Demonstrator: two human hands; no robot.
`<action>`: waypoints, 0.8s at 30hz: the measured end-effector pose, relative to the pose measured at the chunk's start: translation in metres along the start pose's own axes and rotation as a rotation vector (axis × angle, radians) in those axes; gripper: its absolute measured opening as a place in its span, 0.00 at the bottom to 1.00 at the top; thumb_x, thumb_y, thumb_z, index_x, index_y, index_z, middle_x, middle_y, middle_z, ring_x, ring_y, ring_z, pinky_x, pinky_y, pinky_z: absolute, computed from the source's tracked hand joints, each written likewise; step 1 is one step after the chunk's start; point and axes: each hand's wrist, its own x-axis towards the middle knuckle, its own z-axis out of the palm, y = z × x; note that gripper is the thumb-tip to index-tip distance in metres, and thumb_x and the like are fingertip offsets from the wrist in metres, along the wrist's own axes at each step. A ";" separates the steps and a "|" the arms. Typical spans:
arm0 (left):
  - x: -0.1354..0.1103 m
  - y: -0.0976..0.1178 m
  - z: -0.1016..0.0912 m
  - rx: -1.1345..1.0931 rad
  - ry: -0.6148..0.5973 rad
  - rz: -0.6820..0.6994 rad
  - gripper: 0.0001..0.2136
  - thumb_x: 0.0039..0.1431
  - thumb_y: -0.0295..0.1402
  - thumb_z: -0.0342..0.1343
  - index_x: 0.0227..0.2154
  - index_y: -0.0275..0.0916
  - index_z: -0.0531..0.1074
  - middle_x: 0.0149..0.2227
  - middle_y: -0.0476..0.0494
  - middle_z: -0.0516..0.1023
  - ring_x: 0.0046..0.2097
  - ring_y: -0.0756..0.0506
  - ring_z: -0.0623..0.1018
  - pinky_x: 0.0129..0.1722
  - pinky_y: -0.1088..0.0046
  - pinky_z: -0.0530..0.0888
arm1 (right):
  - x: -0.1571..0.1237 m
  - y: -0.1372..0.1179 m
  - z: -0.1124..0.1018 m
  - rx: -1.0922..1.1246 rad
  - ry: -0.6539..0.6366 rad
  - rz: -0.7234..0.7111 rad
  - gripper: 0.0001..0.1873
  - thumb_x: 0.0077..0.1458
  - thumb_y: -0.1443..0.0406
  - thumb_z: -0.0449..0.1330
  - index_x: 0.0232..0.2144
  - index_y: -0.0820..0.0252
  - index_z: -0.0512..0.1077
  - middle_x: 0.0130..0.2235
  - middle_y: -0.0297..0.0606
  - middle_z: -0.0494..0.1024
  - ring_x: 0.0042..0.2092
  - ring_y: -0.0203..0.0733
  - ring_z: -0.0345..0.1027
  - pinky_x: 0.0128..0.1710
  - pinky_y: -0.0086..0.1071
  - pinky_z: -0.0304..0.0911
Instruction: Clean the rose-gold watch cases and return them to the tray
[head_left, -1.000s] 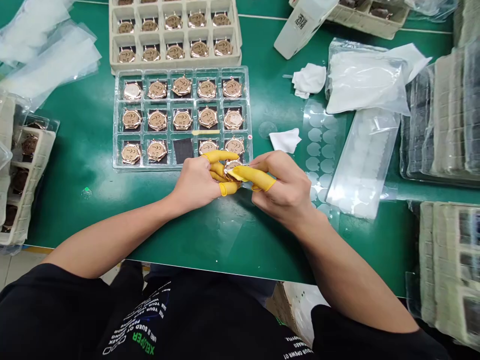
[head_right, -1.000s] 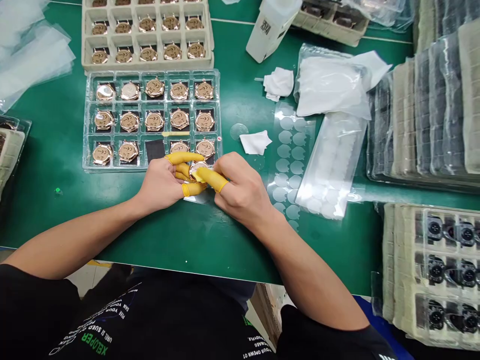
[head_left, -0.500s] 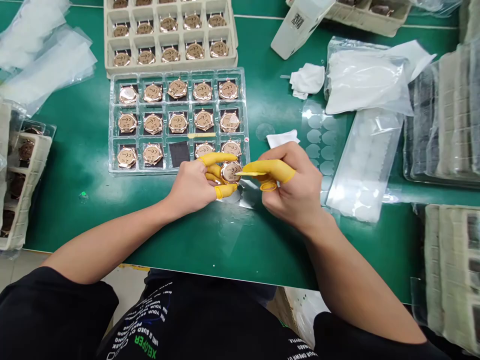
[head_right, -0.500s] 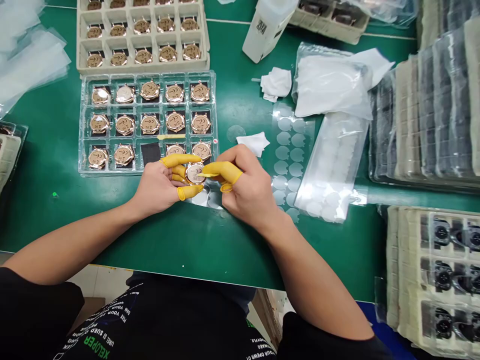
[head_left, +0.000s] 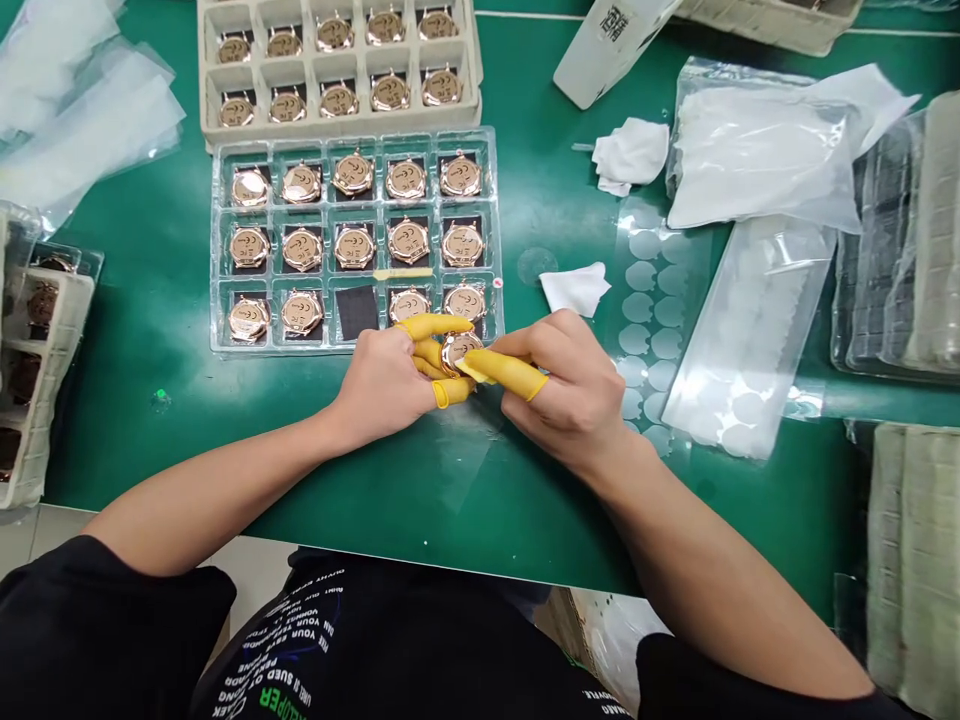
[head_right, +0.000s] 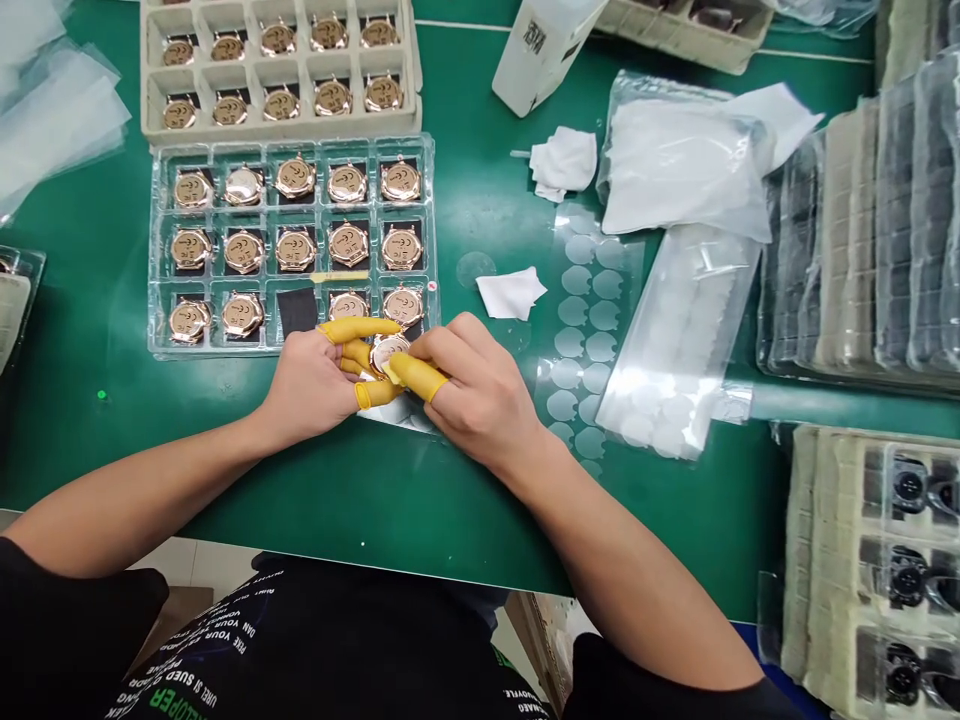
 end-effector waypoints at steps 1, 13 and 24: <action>0.000 0.000 0.000 0.000 0.001 -0.005 0.27 0.43 0.27 0.70 0.51 0.35 0.80 0.26 0.53 0.77 0.26 0.54 0.74 0.26 0.80 0.72 | 0.000 0.001 -0.001 0.002 -0.022 -0.006 0.13 0.65 0.76 0.57 0.37 0.54 0.76 0.35 0.37 0.76 0.34 0.39 0.62 0.31 0.39 0.59; -0.001 0.000 0.000 0.062 -0.018 0.027 0.26 0.45 0.28 0.69 0.52 0.37 0.80 0.30 0.49 0.83 0.28 0.52 0.78 0.29 0.78 0.78 | -0.003 0.007 -0.001 0.139 0.053 0.014 0.18 0.61 0.81 0.57 0.44 0.55 0.75 0.34 0.36 0.75 0.34 0.39 0.64 0.31 0.36 0.58; -0.001 0.000 0.002 0.154 -0.014 0.066 0.25 0.48 0.27 0.67 0.52 0.37 0.81 0.29 0.51 0.82 0.29 0.51 0.79 0.30 0.78 0.77 | 0.003 -0.006 0.018 -0.103 0.058 0.107 0.15 0.62 0.78 0.53 0.29 0.55 0.69 0.30 0.37 0.69 0.32 0.39 0.56 0.30 0.37 0.54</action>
